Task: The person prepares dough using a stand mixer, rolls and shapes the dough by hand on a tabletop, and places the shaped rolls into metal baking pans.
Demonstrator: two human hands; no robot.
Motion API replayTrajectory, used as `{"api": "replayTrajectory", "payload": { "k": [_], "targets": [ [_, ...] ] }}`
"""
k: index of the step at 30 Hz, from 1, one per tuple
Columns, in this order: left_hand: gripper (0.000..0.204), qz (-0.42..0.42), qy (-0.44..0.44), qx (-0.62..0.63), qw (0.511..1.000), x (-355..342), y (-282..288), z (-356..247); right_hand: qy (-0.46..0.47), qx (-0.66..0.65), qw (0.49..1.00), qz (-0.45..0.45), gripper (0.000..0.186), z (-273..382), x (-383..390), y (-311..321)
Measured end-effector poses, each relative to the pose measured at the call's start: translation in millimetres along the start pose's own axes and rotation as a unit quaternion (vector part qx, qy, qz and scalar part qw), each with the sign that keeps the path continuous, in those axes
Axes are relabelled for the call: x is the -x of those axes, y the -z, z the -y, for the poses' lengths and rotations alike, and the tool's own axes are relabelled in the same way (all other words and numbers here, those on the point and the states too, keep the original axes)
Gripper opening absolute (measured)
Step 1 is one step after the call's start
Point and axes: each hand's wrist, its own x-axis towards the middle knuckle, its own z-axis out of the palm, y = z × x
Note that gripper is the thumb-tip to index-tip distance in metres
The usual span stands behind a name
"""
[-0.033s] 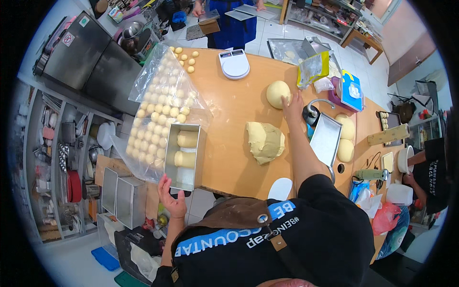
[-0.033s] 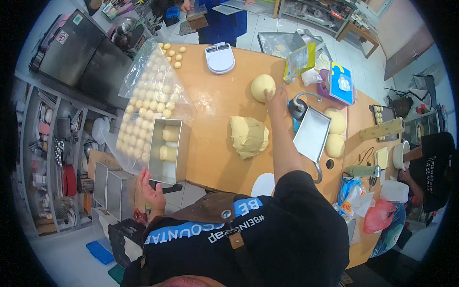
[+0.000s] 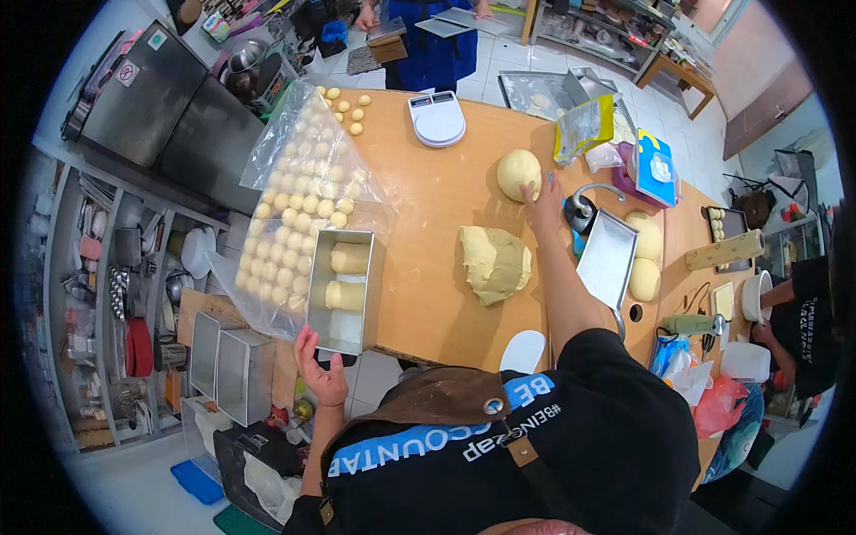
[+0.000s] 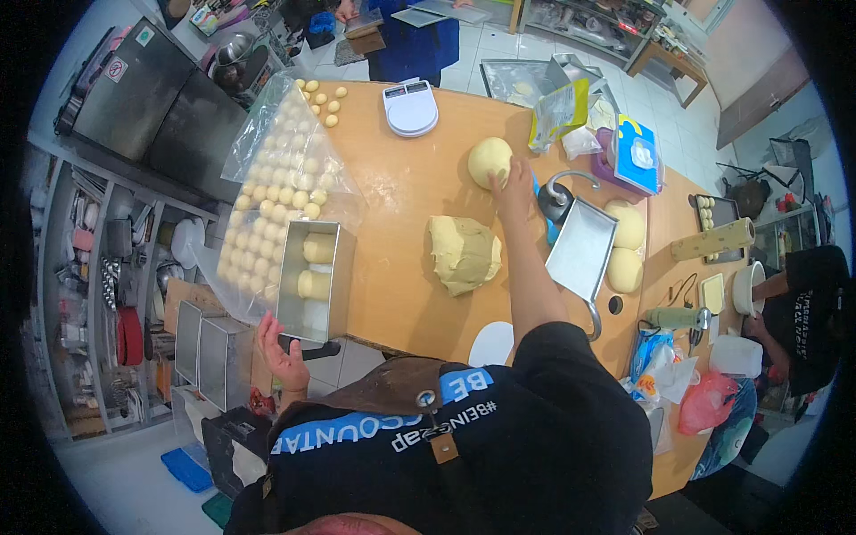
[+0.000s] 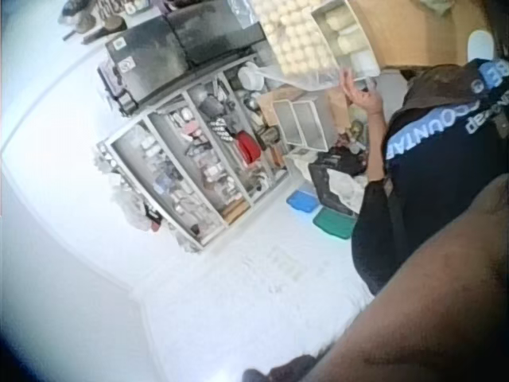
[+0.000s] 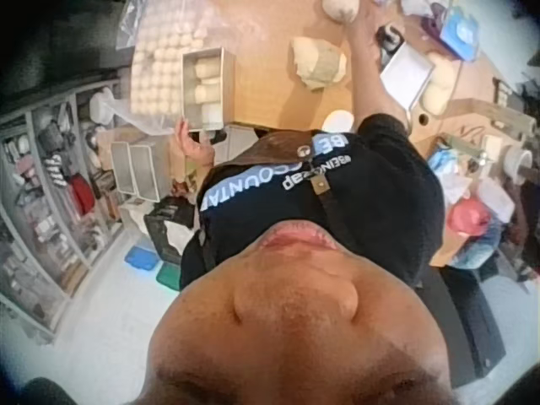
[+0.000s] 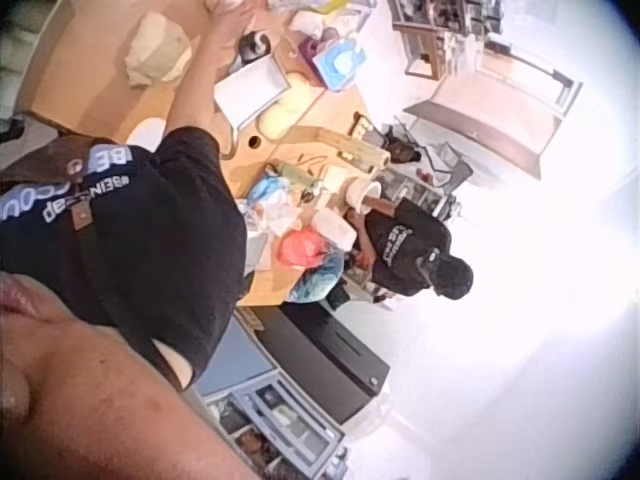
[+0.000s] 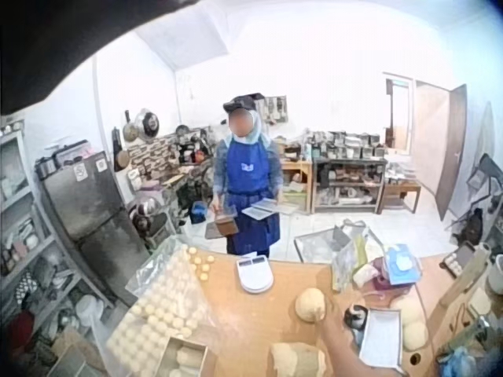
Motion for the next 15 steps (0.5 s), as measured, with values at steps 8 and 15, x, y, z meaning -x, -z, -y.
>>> {"api": "replayTrajectory", "payload": {
  "k": [8,15],
  "targets": [
    [0.039,0.054,-0.024,-0.025,0.998,8,6,-2,0.120,0.114,0.948,0.272,0.061,46,124,25],
    [0.037,0.054,-0.056,-0.013,0.997,21,27,3,0.037,-0.033,0.957,0.286,0.064,78,90,74]
  ]
}}
